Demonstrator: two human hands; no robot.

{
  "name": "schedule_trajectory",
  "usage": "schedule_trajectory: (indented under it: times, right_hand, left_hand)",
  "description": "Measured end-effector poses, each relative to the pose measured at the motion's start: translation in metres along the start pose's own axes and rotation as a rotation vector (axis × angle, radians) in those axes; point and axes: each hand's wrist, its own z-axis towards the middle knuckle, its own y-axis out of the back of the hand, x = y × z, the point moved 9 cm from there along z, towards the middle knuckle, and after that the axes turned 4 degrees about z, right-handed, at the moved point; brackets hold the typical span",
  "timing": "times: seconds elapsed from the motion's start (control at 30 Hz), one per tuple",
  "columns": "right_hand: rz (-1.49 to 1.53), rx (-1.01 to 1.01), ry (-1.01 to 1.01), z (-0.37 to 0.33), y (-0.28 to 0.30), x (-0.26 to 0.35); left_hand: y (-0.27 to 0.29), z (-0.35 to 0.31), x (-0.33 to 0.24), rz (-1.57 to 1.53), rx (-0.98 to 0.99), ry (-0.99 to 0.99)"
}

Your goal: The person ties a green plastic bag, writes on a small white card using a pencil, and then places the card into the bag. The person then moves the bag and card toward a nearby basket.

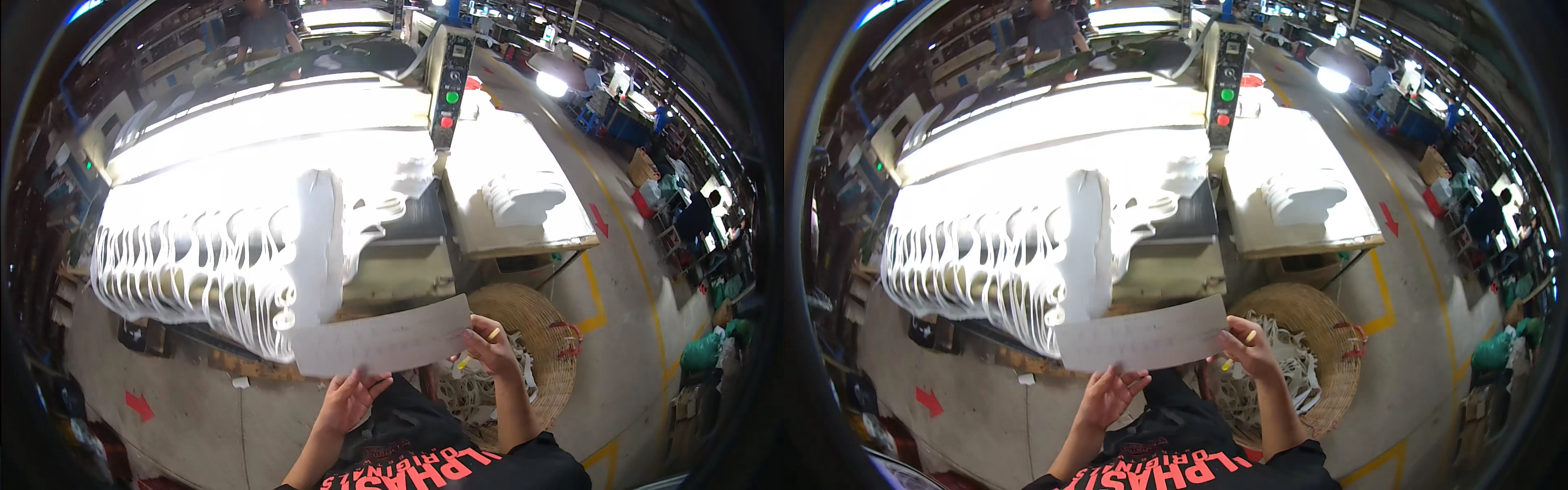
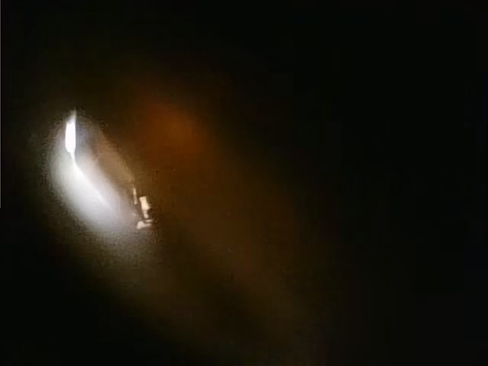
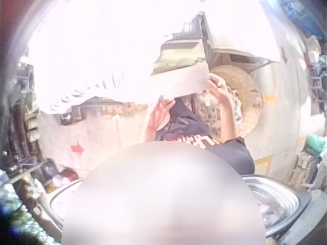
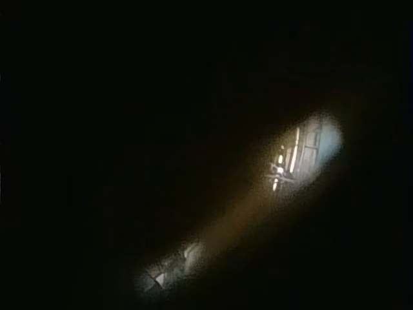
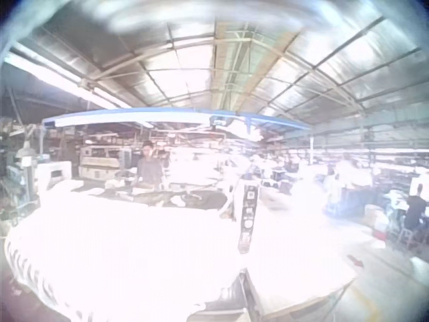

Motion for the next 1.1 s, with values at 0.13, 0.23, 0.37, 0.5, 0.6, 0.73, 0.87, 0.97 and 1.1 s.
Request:
schedule_trajectory:
  times: [0.13, 0.23, 0.37, 0.5, 0.6, 0.73, 0.87, 0.97, 1.1]
  right_hand:
    - [-0.39, -0.147, 0.022, 0.096, 0.029, 0.046]
    - [-0.702, -0.381, 0.192, 0.173, 0.052, 0.098]
    - [-0.801, -0.399, 0.437, 0.247, 0.049, 0.186]
    - [-0.967, -0.441, 0.63, 0.303, 0.025, 0.279]
    - [-1.034, -0.464, 0.675, 0.329, 0.008, 0.323]
    - [-1.228, -0.511, 0.848, 0.36, 0.0, 0.361]
    - [-1.394, -0.515, 1.021, 0.414, 0.016, 0.403]
    - [-1.714, -0.628, 1.072, 0.456, 0.036, 0.443]
    - [-1.974, -0.853, 1.004, 0.518, 0.07, 0.476]
  left_hand:
    - [-0.049, 0.097, -0.088, 0.491, -0.091, -0.045]
    - [-0.077, 0.161, -0.149, 0.628, -0.213, -0.156]
    - [-0.119, 0.232, -0.223, 0.578, -0.172, -0.315]
    - [-0.152, 0.277, -0.272, 0.48, -0.045, -0.326]
    - [-0.161, 0.304, -0.292, 0.493, 0.006, -0.304]
    - [-0.171, 0.34, -0.304, 0.53, 0.057, -0.32]
    - [-0.19, 0.373, -0.304, 0.582, 0.045, -0.308]
    - [-0.218, 0.399, -0.302, 0.636, 0.03, -0.338]
    - [-0.281, 0.46, -0.295, 0.795, 0.141, -0.37]
